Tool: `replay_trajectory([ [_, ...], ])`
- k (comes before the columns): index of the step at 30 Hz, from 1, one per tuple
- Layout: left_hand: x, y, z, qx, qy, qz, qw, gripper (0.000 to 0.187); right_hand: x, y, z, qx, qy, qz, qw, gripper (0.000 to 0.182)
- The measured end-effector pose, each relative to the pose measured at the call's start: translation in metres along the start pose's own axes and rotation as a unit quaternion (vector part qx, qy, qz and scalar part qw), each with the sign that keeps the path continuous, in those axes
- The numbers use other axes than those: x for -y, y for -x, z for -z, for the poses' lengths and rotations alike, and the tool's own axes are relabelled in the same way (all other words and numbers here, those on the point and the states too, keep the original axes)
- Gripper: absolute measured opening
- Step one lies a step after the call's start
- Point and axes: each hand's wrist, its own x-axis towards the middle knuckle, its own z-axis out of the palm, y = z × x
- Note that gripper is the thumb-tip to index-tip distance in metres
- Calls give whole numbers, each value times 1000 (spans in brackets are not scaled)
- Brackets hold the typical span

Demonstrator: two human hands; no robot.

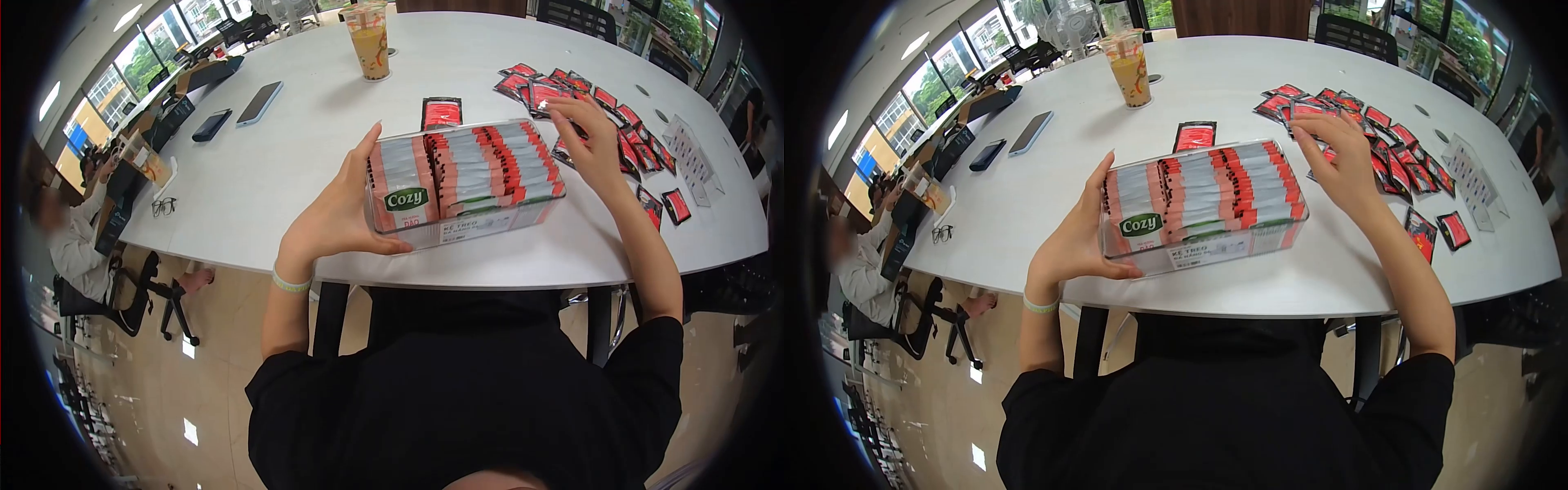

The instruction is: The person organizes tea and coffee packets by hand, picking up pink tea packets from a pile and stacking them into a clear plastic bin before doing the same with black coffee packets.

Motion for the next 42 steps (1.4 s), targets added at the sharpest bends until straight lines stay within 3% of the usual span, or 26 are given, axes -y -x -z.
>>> replay_trajectory([
  [3,-6,-1,-4,-21,-28,-3,999,129,38,3,7,-45,9,73,996,21],
  [4,-5,0,-6,-31,-38,-6,999,128,55,5,9,-20,8,110,994,26],
  [6,-5,0,-7,-39,-48,-8,998,128,92,10,6,30,40,163,985,50],
  [7,-5,0,-7,-37,-50,-8,998,128,106,12,0,38,66,175,982,62],
  [10,-5,0,-7,-35,-61,-18,997,127,126,8,-23,57,51,143,987,72],
  [14,-8,1,-5,-24,-65,3,998,126,133,-6,-42,86,55,74,992,75],
  [17,-11,0,-5,-11,-22,36,999,127,131,-8,-49,78,91,51,991,65],
  [19,-8,1,-5,-13,-25,25,999,127,131,-9,-52,132,124,37,983,56],
  [22,-3,0,-6,-23,-41,-2,999,126,126,-4,-55,120,148,76,979,45],
  [28,-2,1,-6,-26,-46,-17,998,125,125,-2,-55,111,136,94,980,40],
  [35,-7,0,-3,-4,-13,17,1000,126,126,-4,-55,126,127,73,981,45],
  [39,-1,-1,-1,-32,-47,-35,998,123,125,-11,-39,69,89,81,990,60],
  [42,5,4,8,-20,-22,-3,1000,122,104,-18,1,26,51,30,998,59],
])
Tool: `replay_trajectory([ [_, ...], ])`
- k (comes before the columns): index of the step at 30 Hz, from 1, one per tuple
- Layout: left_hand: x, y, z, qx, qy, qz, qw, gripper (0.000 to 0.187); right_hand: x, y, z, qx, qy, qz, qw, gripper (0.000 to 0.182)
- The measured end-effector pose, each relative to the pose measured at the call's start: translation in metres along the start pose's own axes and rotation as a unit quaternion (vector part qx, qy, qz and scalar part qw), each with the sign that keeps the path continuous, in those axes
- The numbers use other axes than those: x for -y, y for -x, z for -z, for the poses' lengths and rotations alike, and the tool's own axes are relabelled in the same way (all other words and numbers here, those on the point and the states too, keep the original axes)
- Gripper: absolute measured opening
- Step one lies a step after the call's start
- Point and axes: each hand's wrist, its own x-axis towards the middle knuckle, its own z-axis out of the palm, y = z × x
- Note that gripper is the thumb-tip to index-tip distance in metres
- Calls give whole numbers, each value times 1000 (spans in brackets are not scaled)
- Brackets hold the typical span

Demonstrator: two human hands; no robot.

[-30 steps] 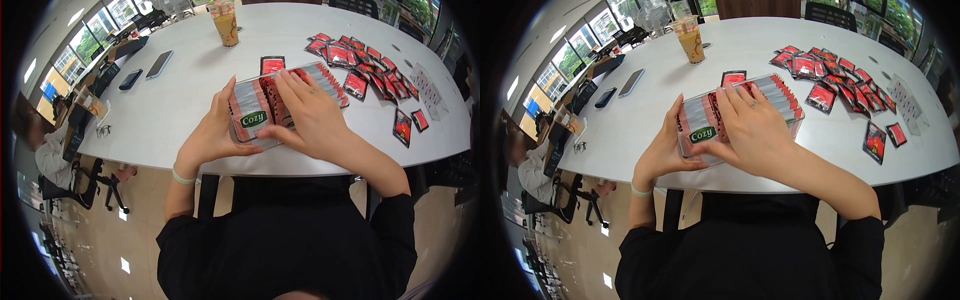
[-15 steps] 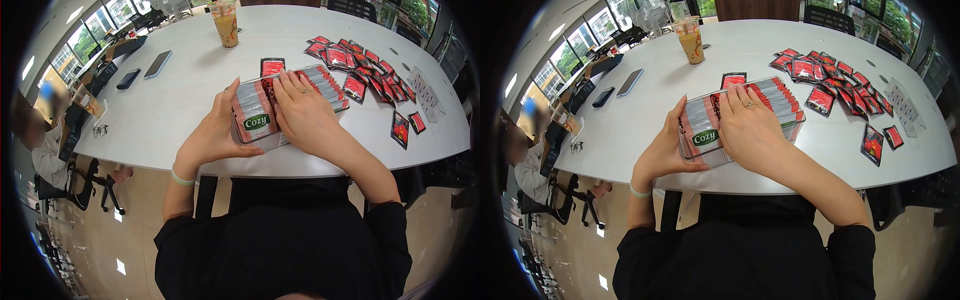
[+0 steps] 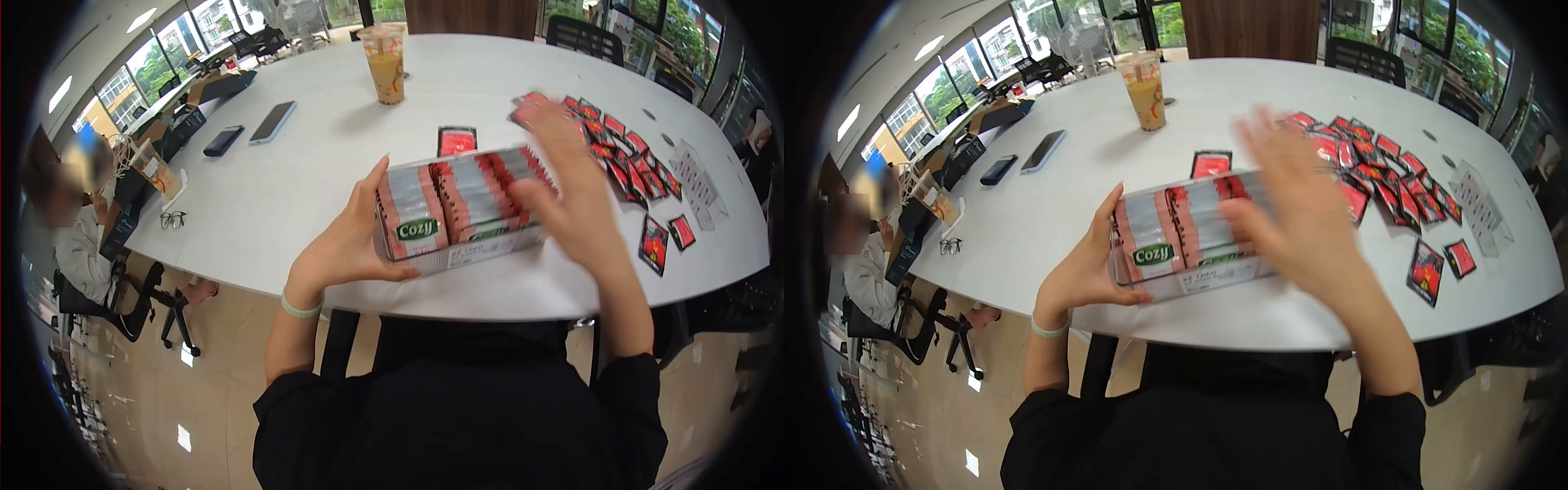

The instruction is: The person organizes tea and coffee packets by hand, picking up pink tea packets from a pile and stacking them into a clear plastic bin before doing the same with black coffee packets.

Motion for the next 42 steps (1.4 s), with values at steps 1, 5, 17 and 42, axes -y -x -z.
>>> replay_trajectory([
  [1,9,1,2,12,49,23,998,122,-21,3,11,-43,-11,-5,999,55],
  [5,26,13,31,23,112,77,991,123,-141,34,62,-110,236,-172,950,51],
  [17,95,61,86,-99,109,137,979,121,-404,277,184,23,457,-320,829,49],
  [42,114,75,95,-131,338,175,916,116,-188,126,139,-339,189,-125,913,20],
])
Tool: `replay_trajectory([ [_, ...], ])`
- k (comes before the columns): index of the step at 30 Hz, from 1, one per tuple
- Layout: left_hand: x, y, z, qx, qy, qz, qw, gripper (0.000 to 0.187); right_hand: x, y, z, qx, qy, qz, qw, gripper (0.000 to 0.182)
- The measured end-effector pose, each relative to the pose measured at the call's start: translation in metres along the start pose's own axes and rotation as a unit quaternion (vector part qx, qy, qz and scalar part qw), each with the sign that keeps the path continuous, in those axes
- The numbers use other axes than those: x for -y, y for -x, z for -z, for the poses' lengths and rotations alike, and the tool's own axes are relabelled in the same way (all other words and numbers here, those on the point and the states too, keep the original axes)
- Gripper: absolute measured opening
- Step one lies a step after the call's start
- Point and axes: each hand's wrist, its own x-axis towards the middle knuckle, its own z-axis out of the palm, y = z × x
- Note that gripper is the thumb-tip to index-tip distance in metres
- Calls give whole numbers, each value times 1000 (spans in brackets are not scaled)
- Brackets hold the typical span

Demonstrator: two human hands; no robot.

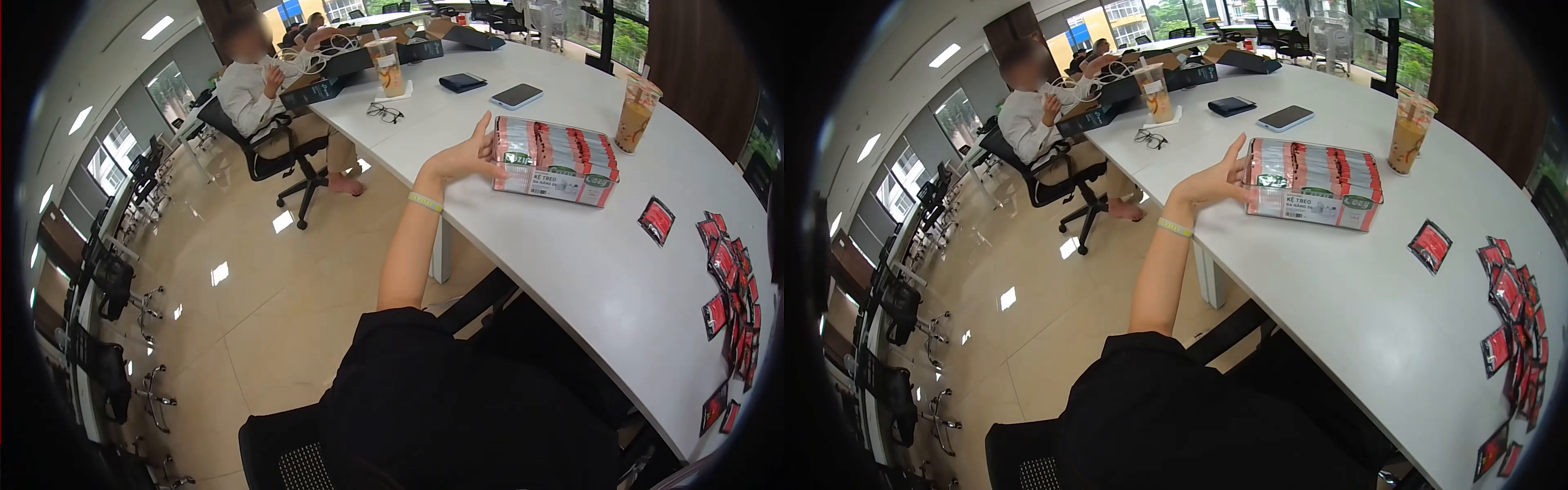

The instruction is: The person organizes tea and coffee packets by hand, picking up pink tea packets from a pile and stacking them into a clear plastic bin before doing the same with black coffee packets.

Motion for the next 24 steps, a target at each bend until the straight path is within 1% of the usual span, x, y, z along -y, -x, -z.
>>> replay_trajectory([
  [1,1,1,-1,-6,25,-3,1000,115,-25,8,-10,31,-108,-12,994,18],
  [2,3,1,-1,-12,51,-6,999,115,26,11,-12,78,-213,-44,973,19],
  [3,8,0,0,-13,52,-6,999,115,44,25,-16,79,-213,-43,973,19],
  [5,21,-2,2,-41,58,-63,995,104,69,55,-27,175,-278,-59,943,28],
  [6,21,-2,0,-38,61,-63,995,104,81,68,-30,223,-307,-67,923,34],
  [7,16,-1,-3,-186,48,-181,965,93,97,78,-34,258,-354,-52,898,29],
  [8,9,0,-8,-325,36,-291,899,82,113,85,-36,291,-397,-39,869,25],
  [10,-42,21,-34,-320,-4,-436,841,74,150,93,-33,331,-414,-35,847,23],
  [11,-70,32,-48,-268,-49,-519,810,75,168,94,-32,334,-411,-45,847,21],
  [12,-101,45,-71,-267,-92,-553,784,80,181,95,-33,341,-410,-54,844,19],
  [13,-123,55,-82,-232,-70,-619,747,88,187,98,-35,337,-416,-56,843,17],
  [14,-152,67,-102,-235,-67,-618,748,88,192,101,-35,340,-414,-54,843,17],
  [15,-182,79,-123,-298,-97,-716,624,88,195,104,-35,331,-397,-37,855,17],
  [16,-195,86,-131,-353,-126,-792,482,90,198,107,-35,323,-380,-19,867,17],
  [17,-207,96,-137,-340,-130,-817,447,89,200,108,-34,313,-362,-20,878,16],
  [19,-210,97,-138,-317,-130,-820,458,89,200,109,-32,309,-347,-18,885,16],
  [21,-205,92,-138,-309,-119,-812,481,88,200,113,-29,295,-336,-19,894,16],
  [22,-203,90,-141,-298,-102,-817,482,87,201,116,-33,282,-333,-19,899,16],
  [24,-197,82,-141,-291,-73,-817,492,87,197,110,-30,287,-312,-4,906,16],
])
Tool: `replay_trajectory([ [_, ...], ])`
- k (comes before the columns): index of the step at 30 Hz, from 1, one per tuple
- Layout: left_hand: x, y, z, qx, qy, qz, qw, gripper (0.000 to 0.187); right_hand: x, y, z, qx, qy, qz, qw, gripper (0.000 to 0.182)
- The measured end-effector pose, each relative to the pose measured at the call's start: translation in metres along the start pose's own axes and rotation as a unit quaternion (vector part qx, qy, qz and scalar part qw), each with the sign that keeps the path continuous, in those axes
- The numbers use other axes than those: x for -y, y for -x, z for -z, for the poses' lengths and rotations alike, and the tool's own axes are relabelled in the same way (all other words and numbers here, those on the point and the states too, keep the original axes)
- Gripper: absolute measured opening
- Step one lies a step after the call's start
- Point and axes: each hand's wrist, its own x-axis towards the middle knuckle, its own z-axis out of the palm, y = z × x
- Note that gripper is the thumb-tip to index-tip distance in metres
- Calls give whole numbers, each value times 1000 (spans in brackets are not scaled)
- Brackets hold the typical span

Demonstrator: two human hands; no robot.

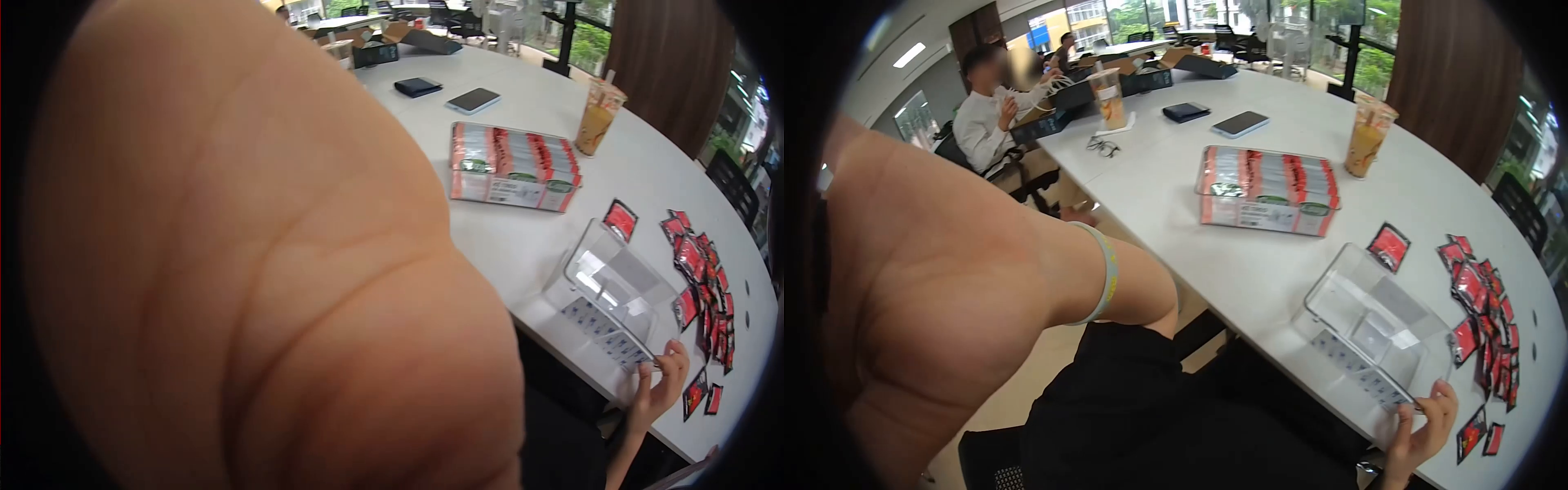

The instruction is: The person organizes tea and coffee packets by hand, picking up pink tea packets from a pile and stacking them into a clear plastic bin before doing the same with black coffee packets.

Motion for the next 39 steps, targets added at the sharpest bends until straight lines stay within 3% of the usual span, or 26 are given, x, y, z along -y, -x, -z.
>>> replay_trajectory([
  [6,9,42,-20,-26,69,77,994,84,12,-10,-2,11,-24,-41,999,17],
  [8,10,55,-34,-33,101,108,988,84,11,-14,-1,19,-9,-15,1000,18],
  [12,26,75,-52,-38,174,101,979,82,11,-17,-4,17,-30,-7,999,21],
  [13,32,86,-54,-1,167,101,981,82,10,-18,-5,10,-20,-12,1000,21],
  [14,29,103,-61,43,12,132,990,74,7,-16,-4,14,-23,-3,1000,22],
  [16,48,116,-36,369,-9,116,922,83,11,-18,-3,14,-19,2,1000,23],
  [17,49,136,-42,350,-2,176,920,80,13,-18,-3,13,-7,5,1000,24],
  [18,46,149,-47,316,58,226,920,53,15,-19,-3,12,6,8,1000,25],
  [20,40,153,-45,362,53,230,902,51,18,-16,-7,-1,25,28,999,29],
  [22,31,156,-44,395,1,277,876,49,24,-10,-13,-37,142,82,986,36],
  [24,27,156,-42,435,-25,257,863,59,38,-6,-26,-50,108,157,980,44],
  [26,12,161,-44,420,-43,450,787,73,59,-12,-31,25,-55,226,972,42],
  [27,6,167,-41,422,-39,450,786,73,63,-22,-29,112,-133,270,947,53],
  [28,0,176,-37,491,-52,438,751,76,67,-26,-28,109,-131,267,949,53],
  [29,-3,178,-37,555,-65,424,713,80,70,-30,-27,165,-185,302,921,46],
  [30,-5,175,-37,555,-62,421,715,80,72,-34,-25,221,-236,335,885,40],
  [32,-6,166,-36,595,54,583,551,80,69,-46,-13,175,-197,341,902,35],
  [33,-1,168,-35,579,113,625,512,74,63,-50,-6,131,-163,344,915,31],
  [34,8,168,-38,578,117,627,509,74,52,-53,0,119,-139,283,942,39],
  [36,30,168,-48,664,203,627,353,63,24,-76,13,109,-11,203,973,41],
  [37,36,179,-49,664,203,630,349,63,8,-91,13,62,43,200,977,36],
  [38,41,195,-48,605,255,654,375,59,-21,-106,4,13,-19,179,984,26],
  [39,46,208,-48,544,305,674,397,56,-42,-116,-7,-25,-39,94,994,22],
])
